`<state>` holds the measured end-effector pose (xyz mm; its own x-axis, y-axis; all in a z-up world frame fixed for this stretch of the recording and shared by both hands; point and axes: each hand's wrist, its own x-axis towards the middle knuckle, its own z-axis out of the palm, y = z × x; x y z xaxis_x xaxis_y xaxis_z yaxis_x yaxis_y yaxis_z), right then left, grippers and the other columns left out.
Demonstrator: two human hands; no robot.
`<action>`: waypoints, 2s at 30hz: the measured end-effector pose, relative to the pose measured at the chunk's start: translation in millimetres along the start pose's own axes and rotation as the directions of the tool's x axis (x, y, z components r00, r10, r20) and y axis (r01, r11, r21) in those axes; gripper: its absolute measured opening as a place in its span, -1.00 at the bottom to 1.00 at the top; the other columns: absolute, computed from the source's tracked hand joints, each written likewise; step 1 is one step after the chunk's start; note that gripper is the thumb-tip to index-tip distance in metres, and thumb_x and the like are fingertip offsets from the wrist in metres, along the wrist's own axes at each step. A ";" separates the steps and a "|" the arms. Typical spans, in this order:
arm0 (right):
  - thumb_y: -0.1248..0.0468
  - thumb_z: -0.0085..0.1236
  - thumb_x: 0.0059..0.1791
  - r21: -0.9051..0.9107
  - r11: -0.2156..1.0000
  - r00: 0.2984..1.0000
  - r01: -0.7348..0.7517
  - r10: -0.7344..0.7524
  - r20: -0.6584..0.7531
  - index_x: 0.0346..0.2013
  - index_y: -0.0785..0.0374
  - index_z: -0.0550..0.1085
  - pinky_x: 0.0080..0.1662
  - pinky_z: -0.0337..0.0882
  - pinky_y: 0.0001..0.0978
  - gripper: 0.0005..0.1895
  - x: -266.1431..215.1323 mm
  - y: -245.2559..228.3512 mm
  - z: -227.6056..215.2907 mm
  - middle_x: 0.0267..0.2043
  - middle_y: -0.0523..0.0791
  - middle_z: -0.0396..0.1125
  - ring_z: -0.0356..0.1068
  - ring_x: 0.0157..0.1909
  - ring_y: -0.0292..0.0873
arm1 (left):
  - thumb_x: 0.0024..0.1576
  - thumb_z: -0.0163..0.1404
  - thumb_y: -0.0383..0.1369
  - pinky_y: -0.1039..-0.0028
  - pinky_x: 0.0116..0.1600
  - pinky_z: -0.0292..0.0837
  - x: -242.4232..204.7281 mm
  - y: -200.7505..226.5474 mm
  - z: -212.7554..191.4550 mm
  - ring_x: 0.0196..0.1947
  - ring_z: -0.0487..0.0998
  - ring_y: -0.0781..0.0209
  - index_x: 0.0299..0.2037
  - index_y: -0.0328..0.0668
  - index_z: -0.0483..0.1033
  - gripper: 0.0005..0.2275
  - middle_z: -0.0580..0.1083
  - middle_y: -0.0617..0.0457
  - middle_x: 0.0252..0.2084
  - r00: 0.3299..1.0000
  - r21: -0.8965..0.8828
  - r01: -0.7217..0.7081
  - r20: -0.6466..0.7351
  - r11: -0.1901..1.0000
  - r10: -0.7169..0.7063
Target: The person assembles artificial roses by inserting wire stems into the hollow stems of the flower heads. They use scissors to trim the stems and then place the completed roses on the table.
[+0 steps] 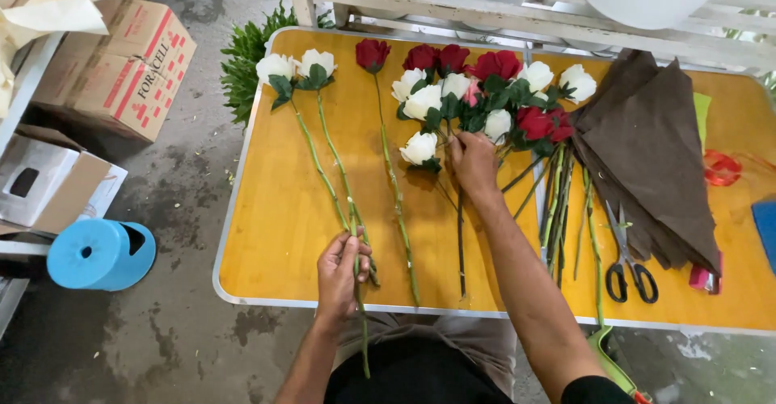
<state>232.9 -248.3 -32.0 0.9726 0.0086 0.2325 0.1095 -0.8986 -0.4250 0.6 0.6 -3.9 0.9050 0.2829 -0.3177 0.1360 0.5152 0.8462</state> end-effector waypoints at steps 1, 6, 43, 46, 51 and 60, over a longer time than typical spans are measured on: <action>0.10 0.13 0.09 0.093 0.995 0.988 0.039 -0.024 -0.154 -0.22 0.15 0.60 -0.18 0.50 0.12 -0.79 0.5 -1.3 -1.5 -0.30 0.03 0.38 0.50 -0.20 0.28 | 0.32 -0.07 -0.41 0.69 -0.65 0.25 2.0 -2.9 -1.8 -0.62 0.44 0.34 0.07 -0.42 0.52 -0.76 0.50 -0.15 -0.42 1.000 -0.004 -0.007 -0.003 1.000 0.007; 0.25 0.23 0.06 0.141 0.986 0.795 0.086 0.018 -0.606 -0.20 0.18 0.53 -0.19 0.46 -0.02 -0.91 16.6 42.7 -18.8 -0.35 0.01 0.36 0.46 -0.21 0.19 | 0.32 -0.07 -0.42 0.71 -0.64 0.25 6.7 -10.2 -5.8 -0.62 0.43 0.32 0.07 -0.40 0.52 -0.78 0.49 -0.16 -0.42 1.000 -0.005 -0.011 0.017 1.000 0.011; 0.25 0.14 0.11 0.811 0.522 0.807 -0.265 0.581 -0.110 -0.16 0.35 0.54 -0.46 0.47 -0.17 -0.82 -93.6 28.2 -90.3 -0.51 -0.06 0.38 0.38 -0.52 -0.17 | 0.30 -0.03 -0.39 0.63 -0.57 0.14 -6.3 1.4 12.2 -0.57 0.37 0.40 0.01 -0.39 0.55 -0.78 0.48 -0.01 -0.38 1.000 0.177 -0.005 0.024 0.984 0.001; 0.24 0.18 0.09 0.821 0.545 0.822 -0.169 0.537 -0.187 -0.11 0.36 0.55 -0.35 0.51 -0.23 -0.79 -103.3 25.6 -93.8 -0.47 -0.06 0.40 0.42 -0.44 -0.20 | 0.26 -0.02 -0.42 0.62 -0.59 0.11 -13.7 11.0 21.5 -0.61 0.33 0.38 0.14 -0.42 0.46 -0.71 0.49 -0.05 -0.36 0.999 0.188 0.029 0.034 0.982 -0.036; 0.34 0.25 0.05 0.959 0.282 0.865 0.013 0.478 -0.152 -0.11 0.30 0.44 -0.44 0.44 -0.41 -0.81 -125.4 -13.3 -106.0 -0.40 -0.07 0.42 0.41 -0.50 -0.21 | 0.24 0.00 -0.41 0.61 -0.57 0.12 -32.3 41.5 61.9 -0.62 0.29 0.40 0.32 -0.27 0.43 -0.59 0.54 0.00 -0.40 0.983 0.300 -0.005 0.178 0.954 -0.051; 0.43 0.06 0.11 0.946 0.101 0.889 0.307 0.325 -0.323 -0.17 0.47 0.36 -0.34 0.58 -0.13 -0.90 -173.0 -83.8 -167.3 -0.35 0.26 0.36 0.52 -0.35 0.22 | 0.21 0.08 -0.49 0.63 -0.59 0.33 -55.9 42.4 101.5 -0.65 0.48 0.33 0.04 -0.41 0.62 -0.77 0.59 -0.20 -0.49 0.869 0.162 -0.209 0.483 0.964 0.107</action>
<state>21.2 -247.9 109.7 0.8338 -0.4258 0.3514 0.5039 0.3270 -0.7995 -3.3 -75.5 93.1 0.9957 -0.0898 0.0215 0.0070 0.3062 0.9519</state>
